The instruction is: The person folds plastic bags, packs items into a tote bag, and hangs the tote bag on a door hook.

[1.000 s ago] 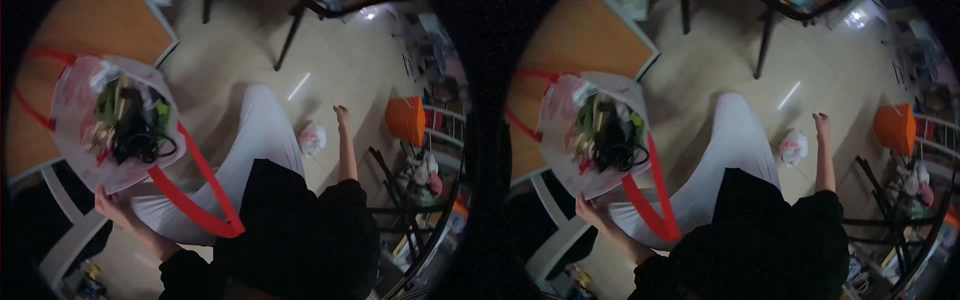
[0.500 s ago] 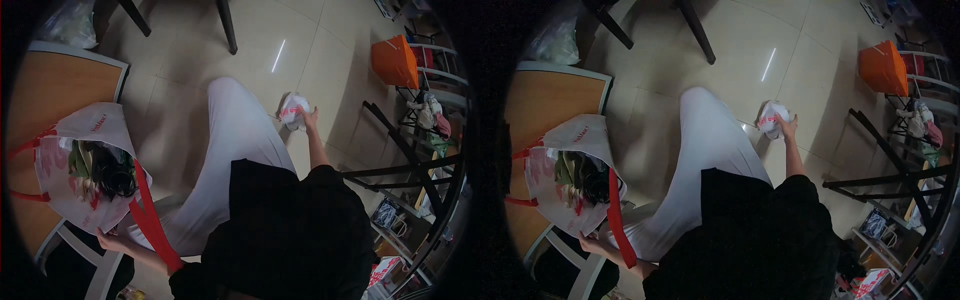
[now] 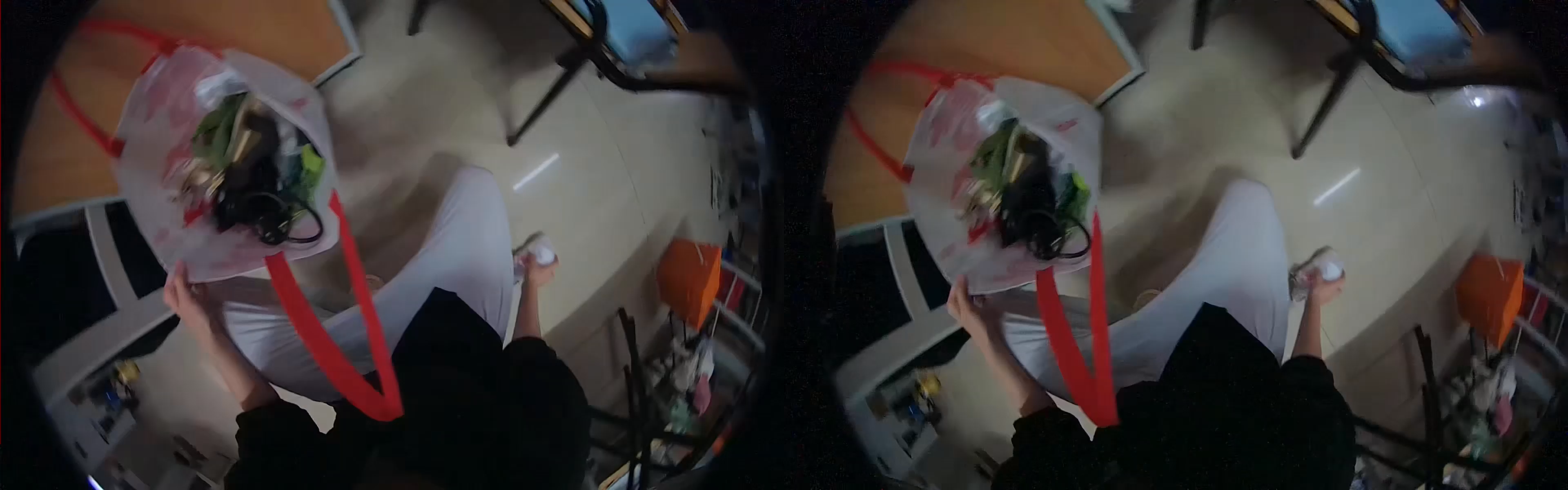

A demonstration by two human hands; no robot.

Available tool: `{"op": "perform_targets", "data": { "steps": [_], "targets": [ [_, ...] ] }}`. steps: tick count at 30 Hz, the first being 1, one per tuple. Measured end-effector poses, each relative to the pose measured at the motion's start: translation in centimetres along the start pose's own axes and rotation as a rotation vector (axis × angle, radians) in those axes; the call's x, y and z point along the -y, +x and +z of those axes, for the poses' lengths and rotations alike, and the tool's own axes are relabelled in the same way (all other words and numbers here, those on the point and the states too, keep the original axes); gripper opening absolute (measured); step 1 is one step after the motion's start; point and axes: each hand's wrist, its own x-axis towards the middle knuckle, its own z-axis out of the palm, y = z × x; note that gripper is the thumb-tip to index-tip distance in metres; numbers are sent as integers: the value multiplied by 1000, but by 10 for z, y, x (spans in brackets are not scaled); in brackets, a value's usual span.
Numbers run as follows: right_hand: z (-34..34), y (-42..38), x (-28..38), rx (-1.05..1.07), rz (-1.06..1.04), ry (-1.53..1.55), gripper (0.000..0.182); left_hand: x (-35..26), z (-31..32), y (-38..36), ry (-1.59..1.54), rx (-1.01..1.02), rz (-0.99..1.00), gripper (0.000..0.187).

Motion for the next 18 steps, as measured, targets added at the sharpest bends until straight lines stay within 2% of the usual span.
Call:
{"op": "perform_targets", "data": {
  "steps": [1,2,3,5,6,7,9,11,12,13,14,15,17,18],
  "targets": [
    [-17,-5,34,-48,-4,58,76,-14,13,-12,-41,-22,-8,18],
    [-21,4,48,-71,-100,294,73,-26,32,-26,-85,-36,-15,17],
    [-21,21,69,-91,-183,533,70,-31,27,-26,9,66,-4,17],
    [-75,20,194,-54,-331,678,65,-40,22,-24,109,222,29,22],
    [-111,5,260,-93,-430,635,65,-42,25,-26,108,288,62,25],
    [-143,-15,320,-141,-525,586,65,-43,23,-27,95,257,66,25],
    [-178,-44,403,-19,-732,826,78,-43,23,-28,100,310,90,26],
    [-195,-100,469,197,-996,1024,87,-40,26,-27,99,340,97,29],
    [-200,-129,498,257,-1238,966,87,-39,26,-27,83,331,90,29],
    [-202,-159,533,277,-1608,944,82,-39,26,-27,41,335,77,30],
    [-184,-179,567,424,-1823,1068,80,-39,26,-27,1,338,65,31],
    [-171,-204,587,483,-1891,1046,74,-38,27,-27,-11,329,66,31],
    [-148,-240,624,294,-2161,805,63,-37,30,-28,46,324,81,34],
    [-136,-250,641,295,-2170,809,63,-34,29,-28,89,321,102,37]
  ]
}}
